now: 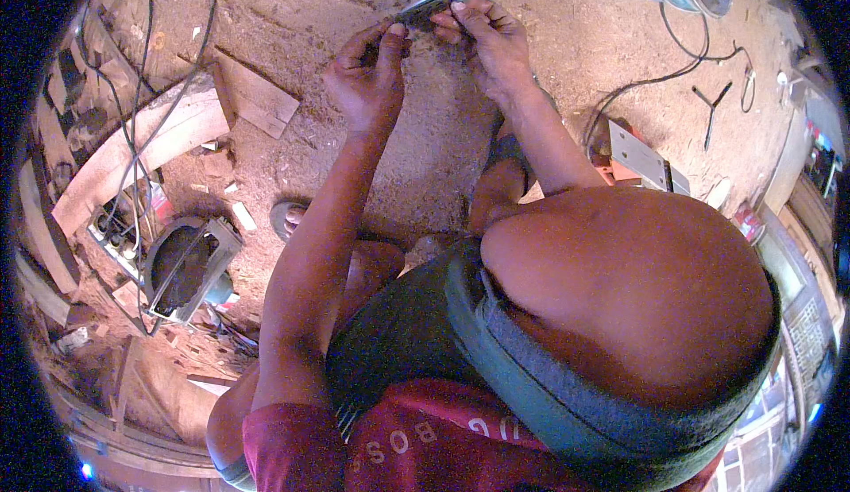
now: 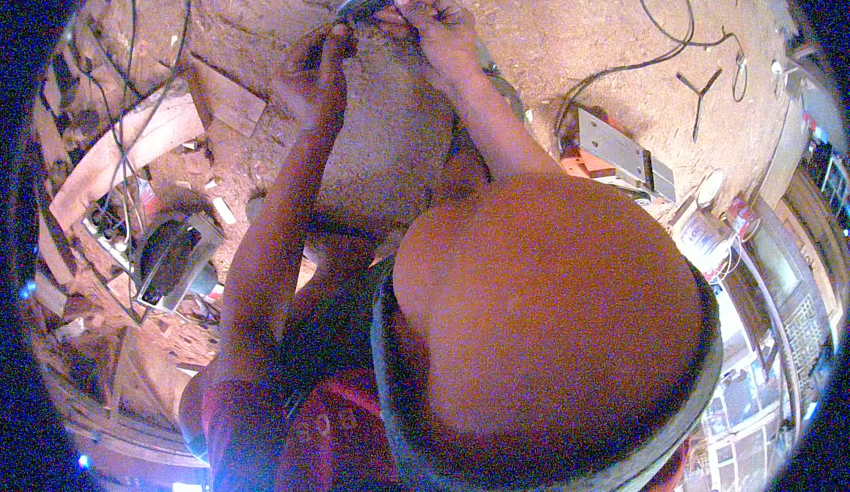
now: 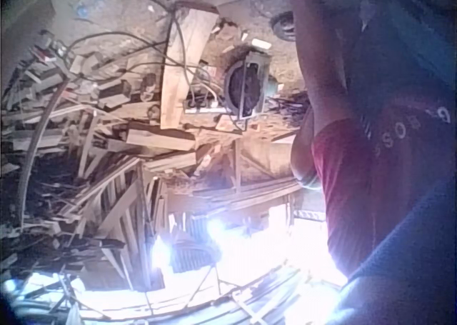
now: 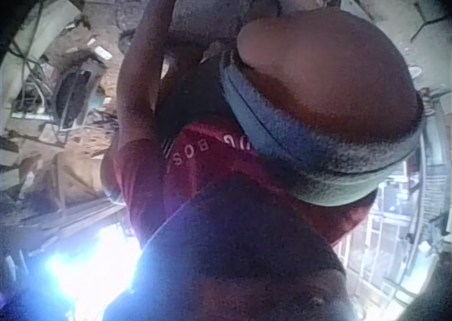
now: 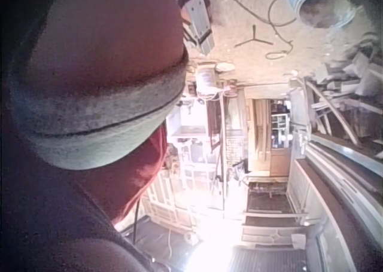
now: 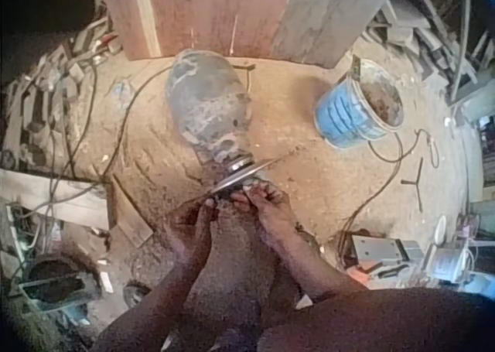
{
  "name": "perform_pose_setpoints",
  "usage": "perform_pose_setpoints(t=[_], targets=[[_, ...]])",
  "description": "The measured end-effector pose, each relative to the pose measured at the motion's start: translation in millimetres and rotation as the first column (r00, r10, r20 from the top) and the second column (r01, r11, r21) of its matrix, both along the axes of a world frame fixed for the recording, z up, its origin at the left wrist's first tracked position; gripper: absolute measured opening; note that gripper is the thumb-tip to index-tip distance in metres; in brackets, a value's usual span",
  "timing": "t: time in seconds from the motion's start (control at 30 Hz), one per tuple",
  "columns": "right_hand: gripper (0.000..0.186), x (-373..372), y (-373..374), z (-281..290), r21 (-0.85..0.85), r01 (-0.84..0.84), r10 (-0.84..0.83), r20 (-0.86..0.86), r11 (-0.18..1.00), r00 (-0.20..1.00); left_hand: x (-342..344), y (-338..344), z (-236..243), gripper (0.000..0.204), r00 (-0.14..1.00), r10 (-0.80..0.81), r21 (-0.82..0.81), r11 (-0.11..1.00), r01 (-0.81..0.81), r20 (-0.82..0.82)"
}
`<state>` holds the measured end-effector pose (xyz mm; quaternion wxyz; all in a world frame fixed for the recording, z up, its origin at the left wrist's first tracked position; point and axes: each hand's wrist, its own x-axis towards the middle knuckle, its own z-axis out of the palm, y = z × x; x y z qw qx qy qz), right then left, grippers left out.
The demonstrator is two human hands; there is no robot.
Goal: The person cleans small metal blades in a bucket of liquid and then positions them onto a cylindrical cutter head.
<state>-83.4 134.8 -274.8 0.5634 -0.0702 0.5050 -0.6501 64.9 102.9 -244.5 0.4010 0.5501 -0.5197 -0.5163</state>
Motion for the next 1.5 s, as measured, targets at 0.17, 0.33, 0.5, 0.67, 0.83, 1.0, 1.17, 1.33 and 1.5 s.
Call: perform_pose_setpoints(t=[0.17,0.33,0.5,0.67,0.83,1.0,1.17,1.33,1.5], targets=[[0.008,-3.4,0.4,-4.4,0.014,0.002,-0.002,-0.014,1.0,1.0,-2.2,-1.2,1.6,0.017,1.0,-0.015,-0.01,1.0,0.015,0.019],[0.011,-7.2,1.3,-1.9,0.011,-0.016,0.016,-0.005,1.0,1.0,-6.5,-1.4,8.1,0.016,0.999,-0.027,0.01,1.0,0.027,0.025],[0.013,-9.5,1.2,-4.7,0.022,0.002,-0.002,-0.027,1.0,1.0,-7.7,-1.8,1.8,0.017,1.0,-0.025,0.001,1.0,0.025,-0.005],[0.015,-10.0,0.2,0.3,0.043,0.01,-0.01,0.012,0.999,1.0,-9.7,-1.4,-5.2,0.016,0.997,-0.017,0.036,0.999,0.019,-0.072],[0.016,-9.8,-0.1,0.5,0.056,0.008,-0.009,0.008,0.998,1.0,-9.4,-2.8,-3.2,0.015,0.999,-0.036,0.032,0.999,0.036,-0.007],[0.016,-11.3,2.7,-9.0,-0.004,0.002,-0.002,0.001,1.0,1.0,-7.9,-4.2,2.9,0.015,0.998,-0.064,-0.002,0.998,0.064,-0.01],[0.012,-3.9,0.8,-2.2,0.022,0.016,-0.016,0.009,1.0,1.0,-4.8,-2.3,5.6,0.016,0.999,-0.031,0.038,0.999,0.032,-0.018],[0.008,-2.6,1.3,-4.2,-0.033,-0.01,0.009,-0.009,0.999,1.0,-1.8,-2.0,8.7,0.017,0.999,-0.025,0.044,0.999,0.023,0.032],[0.009,5.2,0.0,3.3,0.004,0.027,-0.027,0.022,1.0,0.999,3.3,-0.3,4.8,0.016,1.0,-0.006,0.03,1.0,0.007,-0.027]])
